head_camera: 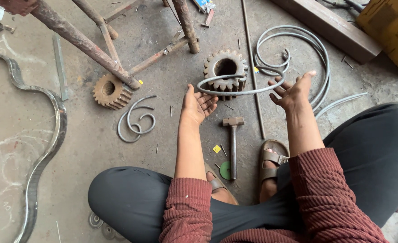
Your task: The person shapes a metal rod into a scroll using a gear as a jig and a hammer.
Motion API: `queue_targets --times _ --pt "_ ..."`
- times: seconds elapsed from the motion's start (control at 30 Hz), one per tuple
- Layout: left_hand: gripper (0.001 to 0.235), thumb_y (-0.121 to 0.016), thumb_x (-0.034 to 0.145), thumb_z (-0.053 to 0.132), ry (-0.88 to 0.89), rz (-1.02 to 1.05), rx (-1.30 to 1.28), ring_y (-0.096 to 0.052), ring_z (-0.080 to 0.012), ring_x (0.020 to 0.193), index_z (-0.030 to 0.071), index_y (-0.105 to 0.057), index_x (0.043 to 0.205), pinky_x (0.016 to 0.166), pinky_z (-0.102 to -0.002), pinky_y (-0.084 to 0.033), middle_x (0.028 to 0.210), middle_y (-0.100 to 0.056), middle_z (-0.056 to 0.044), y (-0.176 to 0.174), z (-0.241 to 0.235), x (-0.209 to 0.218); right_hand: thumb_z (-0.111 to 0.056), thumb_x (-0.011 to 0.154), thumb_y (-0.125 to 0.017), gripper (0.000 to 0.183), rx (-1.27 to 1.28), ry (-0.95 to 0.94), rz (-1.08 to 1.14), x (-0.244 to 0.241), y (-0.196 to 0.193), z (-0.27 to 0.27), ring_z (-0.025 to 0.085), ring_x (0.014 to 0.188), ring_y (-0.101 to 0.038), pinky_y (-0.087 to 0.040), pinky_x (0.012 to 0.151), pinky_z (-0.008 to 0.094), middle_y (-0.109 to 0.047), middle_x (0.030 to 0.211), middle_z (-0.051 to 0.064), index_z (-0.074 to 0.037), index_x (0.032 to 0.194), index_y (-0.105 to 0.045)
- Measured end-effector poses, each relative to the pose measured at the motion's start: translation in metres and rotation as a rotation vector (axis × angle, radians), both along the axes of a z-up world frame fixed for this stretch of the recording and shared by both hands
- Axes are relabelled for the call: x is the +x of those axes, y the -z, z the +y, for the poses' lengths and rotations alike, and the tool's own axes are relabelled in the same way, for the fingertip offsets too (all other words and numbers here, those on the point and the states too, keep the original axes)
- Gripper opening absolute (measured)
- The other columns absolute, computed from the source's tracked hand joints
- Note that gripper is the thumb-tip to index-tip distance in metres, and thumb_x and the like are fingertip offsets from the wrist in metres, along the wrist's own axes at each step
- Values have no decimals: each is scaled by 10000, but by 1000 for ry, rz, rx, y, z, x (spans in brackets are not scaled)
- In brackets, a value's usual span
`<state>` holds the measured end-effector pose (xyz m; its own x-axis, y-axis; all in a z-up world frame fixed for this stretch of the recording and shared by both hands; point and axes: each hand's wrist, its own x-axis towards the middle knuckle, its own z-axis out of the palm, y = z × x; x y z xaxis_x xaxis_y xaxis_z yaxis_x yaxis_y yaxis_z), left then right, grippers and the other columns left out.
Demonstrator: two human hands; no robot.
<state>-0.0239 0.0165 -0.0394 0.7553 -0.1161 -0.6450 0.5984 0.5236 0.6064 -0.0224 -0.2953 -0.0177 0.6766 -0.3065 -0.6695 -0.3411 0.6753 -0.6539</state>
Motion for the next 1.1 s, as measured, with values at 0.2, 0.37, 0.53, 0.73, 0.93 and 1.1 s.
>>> queue_targets --times 0.2,0.37,0.53,0.73,0.93,1.1 --pt "769 -290 1030 645 -1 -2 -20 -720 -221 822 -32 -640 1129 682 -366 -596 950 -723 -134 -1 0 1 -704 984 -127 844 25 12 -22 3 13 -5 380 1111 -752 -401 1097 658 -695 1237 201 -177 1643 -86" --pt "623 -382 1045 566 19 -19 43 -717 -219 803 -2 -639 1064 658 -367 -593 922 -716 -134 6 -1 0 -466 1060 -466 649 10 -47 -30 11 31 -9 286 993 -768 -499 980 589 -698 1087 100 -133 1586 -286" --pt "343 -542 1050 329 57 -66 133 -708 -261 771 -3 -615 1006 647 -398 -603 868 -695 -159 40 -4 -8 61 908 -599 852 -387 -158 -41 9 56 -6 187 866 -738 -550 721 375 -714 1096 117 -166 1636 -218" --pt "271 -507 1083 316 -128 -78 83 -720 -265 869 51 -550 1118 747 -459 -626 1012 -628 -110 92 -15 -6 98 907 -599 793 -494 -113 -218 9 102 4 188 830 -712 -541 642 305 -723 1071 105 -131 1603 -296" --pt "390 -330 996 563 -401 -66 -387 -639 -244 1057 316 -525 1226 893 -538 -501 1089 -688 -28 76 -35 -20 -14 981 -622 474 -220 -152 42 -2 178 36 236 821 -745 -607 603 382 -705 1069 191 26 1436 -497" --pt "589 -344 1014 720 -571 247 -376 -625 -279 855 153 -500 1046 823 -520 -473 835 -518 -50 131 -70 -33 -45 993 -540 503 -252 -151 99 -9 201 64 277 951 -756 -602 632 399 -690 1144 172 -82 1437 -307"
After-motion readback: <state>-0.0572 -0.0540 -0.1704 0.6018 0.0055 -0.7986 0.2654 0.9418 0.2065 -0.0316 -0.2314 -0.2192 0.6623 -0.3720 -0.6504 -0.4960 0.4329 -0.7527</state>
